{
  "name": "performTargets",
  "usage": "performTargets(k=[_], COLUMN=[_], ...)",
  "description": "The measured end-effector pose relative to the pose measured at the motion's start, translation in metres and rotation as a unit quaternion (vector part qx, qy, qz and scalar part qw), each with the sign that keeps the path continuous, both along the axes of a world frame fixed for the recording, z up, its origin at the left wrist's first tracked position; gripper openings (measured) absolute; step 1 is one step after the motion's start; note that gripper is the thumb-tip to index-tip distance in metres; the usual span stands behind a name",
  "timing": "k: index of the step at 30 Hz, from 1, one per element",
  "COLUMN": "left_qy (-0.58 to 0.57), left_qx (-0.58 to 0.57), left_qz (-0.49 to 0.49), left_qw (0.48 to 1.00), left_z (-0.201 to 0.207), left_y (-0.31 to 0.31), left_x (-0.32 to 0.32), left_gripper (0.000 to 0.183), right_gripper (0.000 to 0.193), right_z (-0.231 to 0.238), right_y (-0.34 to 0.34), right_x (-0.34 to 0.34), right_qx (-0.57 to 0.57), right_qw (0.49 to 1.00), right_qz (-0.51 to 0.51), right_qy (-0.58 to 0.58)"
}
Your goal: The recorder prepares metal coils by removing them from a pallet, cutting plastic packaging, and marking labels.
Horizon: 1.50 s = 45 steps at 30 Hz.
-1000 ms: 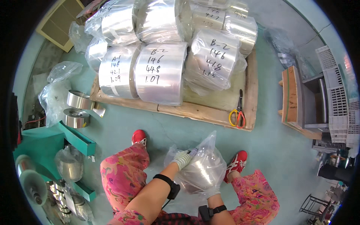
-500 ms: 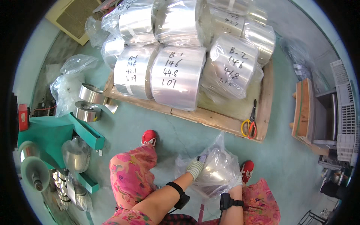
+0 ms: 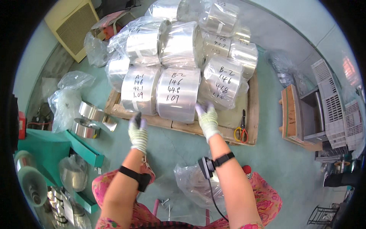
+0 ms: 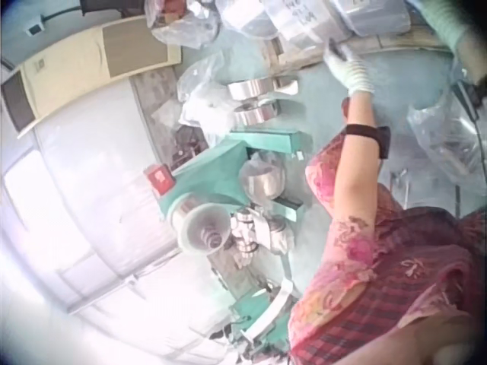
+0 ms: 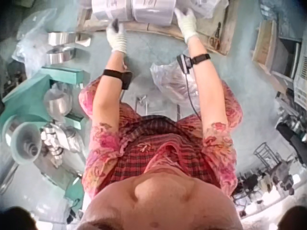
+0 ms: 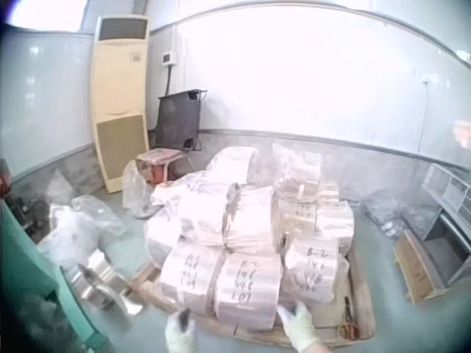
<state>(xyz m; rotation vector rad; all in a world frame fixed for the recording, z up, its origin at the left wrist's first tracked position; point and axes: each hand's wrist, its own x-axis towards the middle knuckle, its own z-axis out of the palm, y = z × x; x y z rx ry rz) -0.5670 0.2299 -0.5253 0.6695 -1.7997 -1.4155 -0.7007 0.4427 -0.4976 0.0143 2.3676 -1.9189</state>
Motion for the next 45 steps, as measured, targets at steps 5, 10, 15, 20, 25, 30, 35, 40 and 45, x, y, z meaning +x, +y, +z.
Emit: performTargets(k=[5, 10, 15, 20, 25, 30, 35, 40, 45], left_qy=[-0.152, -0.143, -0.284, -0.237, -0.211, -0.254, -0.083, -0.111, -0.130], left_qx=[-0.089, -0.274, -0.240, -0.127, -0.125, -0.199, -0.381, -0.356, -0.502], left_qz=[-0.110, -0.041, 0.050, 0.126, 0.111, 0.092, -0.109, -0.156, -0.154], left_qw=[0.978, 0.950, 0.927, 0.955, 0.963, 0.942, 0.914, 0.915, 0.841], left_z=[0.056, 0.076, 0.052, 0.043, 0.040, 0.056, 0.062, 0.067, 0.051], left_y=[-0.053, -0.064, -0.141, -0.124, -0.131, -0.129, -0.068, -0.010, -0.007], left_x=[-0.053, -0.089, -0.092, -0.105, -0.104, -0.107, -0.106, -0.122, -0.161], left_gripper=[0.027, 0.048, 0.071, 0.056, 0.047, 0.036, 0.033, 0.037, 0.042], right_gripper=[0.064, 0.064, 0.053, 0.046, 0.052, 0.046, 0.052, 0.071, 0.073], right_z=[0.022, 0.014, 0.039, 0.013, 0.009, 0.024, -0.007, -0.050, -0.100], right_y=[-0.048, -0.043, -0.061, -0.065, -0.071, -0.080, -0.066, -0.058, -0.068], right_x=[-0.045, -0.055, -0.043, -0.051, -0.049, -0.045, -0.058, -0.072, -0.094], right_qx=[0.170, 0.251, 0.269, 0.342, 0.247, 0.312, 0.214, 0.037, 0.051], right_qw=[0.984, 0.967, 0.963, 0.920, 0.950, 0.931, 0.964, 0.987, 0.987], right_qz=[0.025, -0.033, -0.004, -0.142, -0.160, -0.154, -0.141, -0.119, 0.008], right_qy=[-0.048, 0.020, 0.033, 0.129, 0.103, 0.110, 0.067, -0.104, -0.150])
